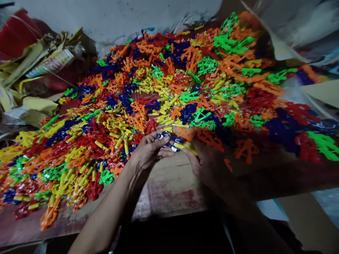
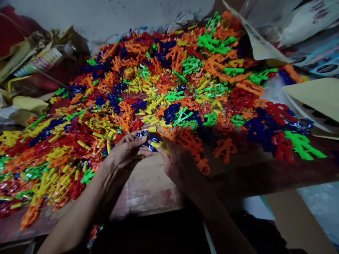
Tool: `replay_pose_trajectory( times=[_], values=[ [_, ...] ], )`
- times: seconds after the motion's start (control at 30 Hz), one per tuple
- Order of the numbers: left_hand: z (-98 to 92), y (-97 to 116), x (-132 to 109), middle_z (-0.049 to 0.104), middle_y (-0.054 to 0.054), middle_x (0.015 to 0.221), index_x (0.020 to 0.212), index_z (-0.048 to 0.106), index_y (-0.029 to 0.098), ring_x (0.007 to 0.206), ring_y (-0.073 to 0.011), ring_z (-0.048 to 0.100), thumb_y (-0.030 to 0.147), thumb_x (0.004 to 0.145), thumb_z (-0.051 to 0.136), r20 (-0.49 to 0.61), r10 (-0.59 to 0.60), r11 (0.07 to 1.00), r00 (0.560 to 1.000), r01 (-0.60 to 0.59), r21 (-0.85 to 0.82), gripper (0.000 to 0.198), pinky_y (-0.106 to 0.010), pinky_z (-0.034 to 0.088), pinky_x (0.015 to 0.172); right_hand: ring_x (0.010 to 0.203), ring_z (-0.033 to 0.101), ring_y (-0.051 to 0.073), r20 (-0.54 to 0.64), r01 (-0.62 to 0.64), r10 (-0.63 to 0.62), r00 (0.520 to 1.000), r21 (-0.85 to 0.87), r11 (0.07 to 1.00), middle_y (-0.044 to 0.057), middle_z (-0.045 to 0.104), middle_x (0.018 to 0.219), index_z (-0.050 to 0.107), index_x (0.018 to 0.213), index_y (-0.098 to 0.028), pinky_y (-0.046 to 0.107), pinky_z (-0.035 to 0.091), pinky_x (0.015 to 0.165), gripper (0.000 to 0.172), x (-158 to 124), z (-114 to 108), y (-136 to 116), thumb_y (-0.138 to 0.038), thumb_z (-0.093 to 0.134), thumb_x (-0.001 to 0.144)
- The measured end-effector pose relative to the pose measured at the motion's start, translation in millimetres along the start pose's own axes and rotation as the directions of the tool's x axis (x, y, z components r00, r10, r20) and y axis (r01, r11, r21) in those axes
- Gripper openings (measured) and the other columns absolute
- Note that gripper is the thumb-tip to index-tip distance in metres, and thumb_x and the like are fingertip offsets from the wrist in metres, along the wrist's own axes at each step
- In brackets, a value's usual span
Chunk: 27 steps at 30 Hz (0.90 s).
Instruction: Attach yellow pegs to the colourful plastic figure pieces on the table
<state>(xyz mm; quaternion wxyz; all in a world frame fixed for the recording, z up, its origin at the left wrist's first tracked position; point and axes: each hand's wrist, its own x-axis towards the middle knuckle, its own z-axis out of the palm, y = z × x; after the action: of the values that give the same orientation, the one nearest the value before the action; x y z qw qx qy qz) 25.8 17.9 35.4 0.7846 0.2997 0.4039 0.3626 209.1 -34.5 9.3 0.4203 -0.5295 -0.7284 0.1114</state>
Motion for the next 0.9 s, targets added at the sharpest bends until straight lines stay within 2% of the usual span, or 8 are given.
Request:
replay_pose_trajectory(
  times=[0.13, 0.27, 0.5, 0.6, 0.7, 0.77, 0.8, 0.9],
  values=[
    [-6.1, 2, 3, 0.074, -0.008, 0.081, 0.092, 0.067, 0.009, 0.06, -0.016, 0.072, 0.011, 0.077, 0.078, 0.08, -0.071, 0.996, 0.994, 0.075, -0.05, 0.019, -0.026, 0.064, 0.063, 0.073, 0.073, 0.02, -0.109, 0.125, -0.133, 0.985, -0.075, 0.989, 0.007, 0.076, 0.084, 0.065, 0.099, -0.018, 0.028, 0.057, 0.067, 0.012, -5, 9, -3, -0.017, 0.053, 0.096],
    [-3.8, 1, 1, 0.073, -0.007, 0.077, 0.09, 0.066, 0.009, 0.059, -0.016, 0.072, 0.01, 0.078, 0.077, 0.082, -0.128, 0.987, 0.988, 0.135, -0.085, 0.016, -0.025, 0.064, 0.062, 0.076, 0.073, 0.021, -0.206, 0.059, -0.071, 0.976, -0.067, 0.996, 0.009, 0.076, 0.087, 0.065, 0.101, -0.017, 0.03, 0.057, 0.069, 0.013, -15, 17, -5, -0.019, 0.053, 0.096],
    [-2.9, -3, -1, 0.074, -0.008, 0.08, 0.092, 0.068, 0.008, 0.063, -0.0164, 0.072, 0.023, 0.066, 0.09, -0.005, -0.003, 0.993, 1.0, 0.004, 0.119, 0.037, -0.024, 0.062, 0.061, 0.064, 0.068, 0.02, -0.045, 0.03, -0.034, 0.998, -0.087, 0.996, 0.006, 0.072, 0.071, 0.066, 0.084, -0.017, 0.029, 0.053, 0.061, 0.021, -11, 11, -5, -0.021, 0.049, 0.096],
    [-2.4, -5, 5, 0.073, -0.009, 0.083, 0.093, 0.068, 0.009, 0.066, -0.0162, 0.071, 0.029, 0.065, 0.09, 0.022, -0.03, 0.989, 0.999, 0.026, 0.147, 0.041, -0.025, 0.061, 0.063, 0.07, 0.07, 0.022, -0.026, -0.123, 0.122, 0.992, -0.023, 0.992, 0.008, 0.074, 0.075, 0.07, 0.087, -0.018, 0.03, 0.054, 0.064, 0.022, -8, 10, -12, -0.024, 0.05, 0.095],
    [-2.4, 15, -2, 0.071, -0.006, 0.08, 0.096, 0.066, 0.012, 0.062, -0.0153, 0.068, 0.035, 0.065, 0.088, -0.02, 0.021, 0.961, 1.0, -0.015, 0.277, 0.044, -0.027, 0.059, 0.062, 0.074, 0.071, 0.022, 0.006, -0.241, 0.242, 0.97, 0.129, 0.962, 0.006, 0.074, 0.077, 0.072, 0.093, -0.021, 0.03, 0.055, 0.069, 0.024, -8, 11, -21, -0.03, 0.05, 0.096],
    [-8.6, 44, -18, 0.069, -0.003, 0.079, 0.099, 0.065, 0.015, 0.062, -0.0152, 0.065, 0.037, 0.068, 0.084, -0.131, 0.183, 0.856, 0.974, -0.093, 0.509, 0.043, -0.028, 0.057, 0.061, 0.084, 0.071, 0.022, 0.004, -0.252, 0.255, 0.967, 0.184, 0.95, 0.007, 0.075, 0.085, 0.072, 0.097, -0.022, 0.033, 0.056, 0.079, 0.025, -9, 9, -23, -0.033, 0.05, 0.096],
    [-14.2, 61, -28, 0.068, -0.002, 0.08, 0.1, 0.065, 0.017, 0.065, -0.0162, 0.065, 0.037, 0.071, 0.08, -0.181, 0.296, 0.737, 0.938, -0.104, 0.668, 0.039, -0.029, 0.056, 0.063, 0.087, 0.071, 0.022, -0.013, -0.258, 0.265, 0.964, 0.191, 0.947, 0.007, 0.075, 0.087, 0.072, 0.098, -0.022, 0.033, 0.055, 0.082, 0.025, -10, 7, -21, -0.034, 0.05, 0.095],
    [-33.8, 105, -51, 0.069, -0.006, 0.09, 0.097, 0.07, 0.017, 0.085, -0.025, 0.065, 0.031, 0.077, 0.073, -0.189, 0.642, 0.1, 0.743, 0.164, 0.981, 0.024, -0.041, 0.052, 0.081, 0.076, 0.07, 0.021, -0.056, -0.348, 0.359, 0.932, 0.15, 0.926, 0.006, 0.073, 0.077, 0.069, 0.089, -0.021, 0.03, 0.054, 0.072, 0.023, -13, 3, -10, -0.034, 0.05, 0.094]
  ],
)
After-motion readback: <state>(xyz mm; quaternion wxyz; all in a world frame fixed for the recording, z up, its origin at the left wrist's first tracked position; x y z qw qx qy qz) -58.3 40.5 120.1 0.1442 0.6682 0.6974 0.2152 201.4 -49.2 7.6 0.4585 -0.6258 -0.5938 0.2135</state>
